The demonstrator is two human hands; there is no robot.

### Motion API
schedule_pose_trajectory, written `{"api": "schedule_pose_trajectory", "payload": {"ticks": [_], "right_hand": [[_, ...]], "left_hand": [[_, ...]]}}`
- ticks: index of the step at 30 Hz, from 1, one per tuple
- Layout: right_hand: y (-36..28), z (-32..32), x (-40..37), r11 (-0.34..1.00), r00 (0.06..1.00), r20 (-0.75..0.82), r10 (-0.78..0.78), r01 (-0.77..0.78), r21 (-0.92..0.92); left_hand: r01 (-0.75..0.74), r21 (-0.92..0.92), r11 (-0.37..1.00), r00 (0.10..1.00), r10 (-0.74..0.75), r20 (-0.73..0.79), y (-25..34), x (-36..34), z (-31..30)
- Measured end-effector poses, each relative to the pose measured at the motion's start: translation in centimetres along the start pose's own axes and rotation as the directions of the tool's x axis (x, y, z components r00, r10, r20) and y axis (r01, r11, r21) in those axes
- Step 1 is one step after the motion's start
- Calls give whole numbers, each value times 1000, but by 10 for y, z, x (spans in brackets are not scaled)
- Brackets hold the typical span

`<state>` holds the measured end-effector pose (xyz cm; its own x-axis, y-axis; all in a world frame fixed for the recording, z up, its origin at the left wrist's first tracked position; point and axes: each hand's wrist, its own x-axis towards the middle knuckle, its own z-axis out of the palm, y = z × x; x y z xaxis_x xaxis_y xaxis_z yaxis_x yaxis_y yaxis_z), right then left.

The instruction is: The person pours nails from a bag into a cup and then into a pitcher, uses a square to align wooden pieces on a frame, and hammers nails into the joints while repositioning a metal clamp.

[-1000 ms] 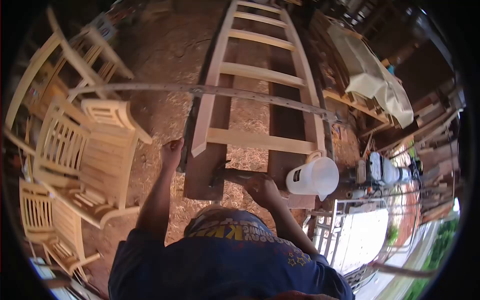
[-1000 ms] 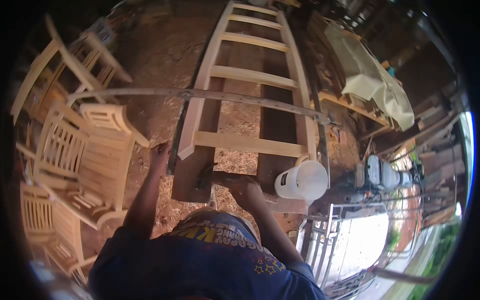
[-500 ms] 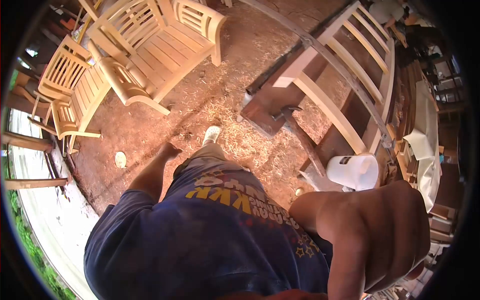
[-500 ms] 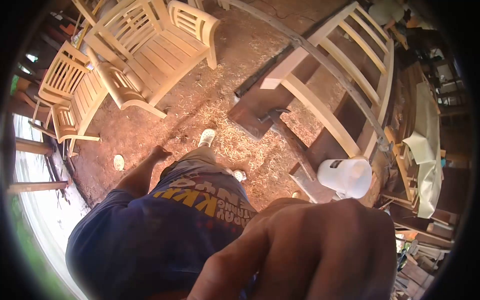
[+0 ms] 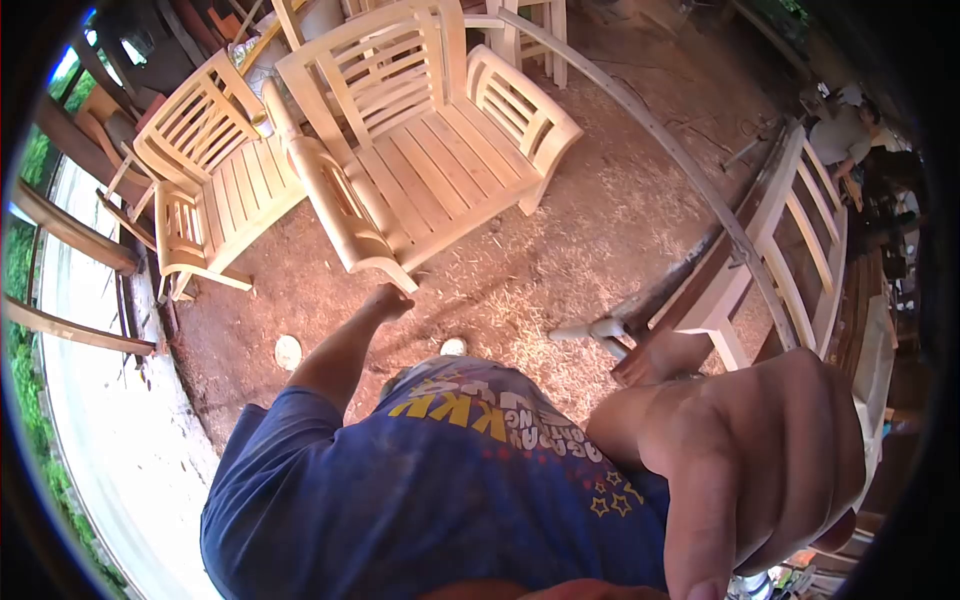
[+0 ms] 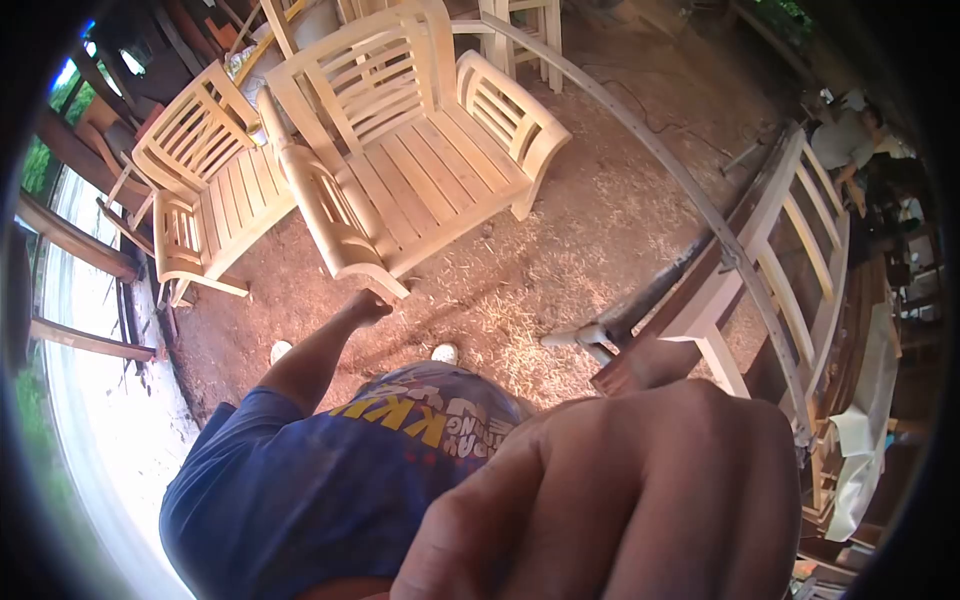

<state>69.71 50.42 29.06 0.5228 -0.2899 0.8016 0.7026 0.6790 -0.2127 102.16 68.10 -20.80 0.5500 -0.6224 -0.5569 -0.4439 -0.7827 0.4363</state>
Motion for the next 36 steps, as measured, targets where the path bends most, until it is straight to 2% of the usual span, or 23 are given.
{"api": "schedule_pose_trajectory", "payload": {"ticks": [3,6,9,11,13,16,17,18,19,21,22,23,24,25,26,27,28,29,31,33,34,35,36], "right_hand": [[13,-15,28,995,996,-60,64,-68,-72],[23,-42,45,993,997,-38,-63,59,-104],[10,-58,55,991,987,-143,-67,49,-128],[-13,-76,58,983,996,-79,49,-62,-171],[-29,-100,63,976,996,-32,83,-87,-200],[-50,-158,74,970,1000,-3,4,-5,-244],[-62,-183,79,954,999,18,-30,34,-297],[-75,-207,79,930,998,25,-66,70,-361],[-85,-239,71,887,995,91,-50,86,-453],[-102,-281,58,734,989,-147,-22,-84,-674],[-108,-313,45,583,986,-163,17,-142,-800],[-112,-335,30,416,900,-434,50,-414,-810],[-112,-357,11,253,738,-674,26,-657,-710],[-108,-384,-15,-47,624,-780,-42,-781,-623],[-103,-415,-48,-314,494,-855,-156,-846,-431],[-92,-445,-97,-476,396,-907,-144,-831,-287],[-88,-471,-133,-619,293,-940,-175,-775,-126],[-87,-479,-148,-563,235,-932,-275,-825,-42],[-48,-458,-175,-397,54,-914,-403,-910,121],[-20,-441,-173,-155,-49,-846,-531,-976,154],[-8,-431,-167,-107,-115,-806,-581,-971,215],[-1,-428,-172,-57,-158,-779,-607,-969,241],[5,-425,-183,-10,-197,-756,-624,-966,260]], "left_hand": [[65,-19,998,995,-66,-77,-37,29,-29],[172,-22,985,985,-171,27,-63,53,-37],[256,42,966,956,-259,135,-93,80,-4],[114,153,982,988,-129,87,-95,90,22],[63,136,989,979,-88,185,-69,97,32],[62,86,994,958,-83,273,-8,112,16],[-21,139,990,966,-15,259,13,123,6],[21,97,995,976,-42,212,31,145,4],[62,64,996,980,-73,186,44,163,7],[30,-158,987,972,8,237,66,207,3],[-137,6,990,982,135,130,88,220,-7],[-15,-99,995,972,38,230,106,243,-10],[-85,-190,978,963,130,237,116,267,-10],[-149,-278,949,947,218,237,130,296,-14],[-288,-275,917,891,362,273,154,325,-20],[-404,-258,878,816,473,333,163,341,-36],[-344,-246,906,786,421,453,175,375,-46],[-538,-7,843,706,455,542,194,402,-65],[-631,206,748,680,406,610,235,438,-104],[-627,328,707,677,287,677,272,503,-130],[-637,378,672,664,229,711,287,539,-141],[-693,426,581,625,189,758,308,574,-148],[-798,448,403,557,207,804,334,588,-146]]}}
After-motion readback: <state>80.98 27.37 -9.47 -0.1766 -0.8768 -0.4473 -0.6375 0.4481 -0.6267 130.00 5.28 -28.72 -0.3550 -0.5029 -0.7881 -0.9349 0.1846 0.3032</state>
